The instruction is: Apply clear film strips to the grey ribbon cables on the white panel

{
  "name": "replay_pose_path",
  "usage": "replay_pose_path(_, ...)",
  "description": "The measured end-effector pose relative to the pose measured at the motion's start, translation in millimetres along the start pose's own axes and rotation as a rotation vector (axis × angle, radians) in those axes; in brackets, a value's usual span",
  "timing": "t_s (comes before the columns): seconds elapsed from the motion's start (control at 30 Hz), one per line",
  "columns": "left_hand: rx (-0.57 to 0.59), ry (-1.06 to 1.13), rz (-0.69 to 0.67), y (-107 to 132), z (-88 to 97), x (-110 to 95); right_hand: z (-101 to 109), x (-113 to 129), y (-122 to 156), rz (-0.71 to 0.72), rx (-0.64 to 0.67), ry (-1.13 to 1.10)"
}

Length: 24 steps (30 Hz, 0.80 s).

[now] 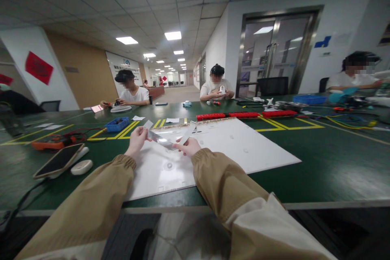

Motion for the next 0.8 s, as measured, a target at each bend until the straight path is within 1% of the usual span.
replay_pose_path(0.17, -0.005, -0.029, -0.017, 1, 0.6, -2, -1, -4, 0, -0.003, 0.043, 0.092)
replay_pose_path(0.33, 0.024, 0.036, -0.022, 0, -4.1, 1, 4, 1, 3, -0.022, -0.006, 0.232)
replay_pose_path(0.4, 0.031, 0.070, -0.026, 0, -5.2, 1, 6, 1, 4, -0.024, -0.029, 0.245)
replay_pose_path(0.63, 0.061, 0.185, -0.007, 3, -7.1, -10, 17, -3, 1, -0.005, -0.193, 0.170)
replay_pose_path(0.8, 0.123, 0.227, 0.044, 9, -11.1, -18, 29, -8, -2, 0.037, -0.321, 0.115)
Point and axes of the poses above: each hand's wrist, its own y-axis away from the middle knuckle, its own z-axis out of the back of the hand, x = y × z, the point moved 4 cm from there along -y, towards the middle knuckle, and after that the axes turned 10 degrees about x, right-handed, at the moved point
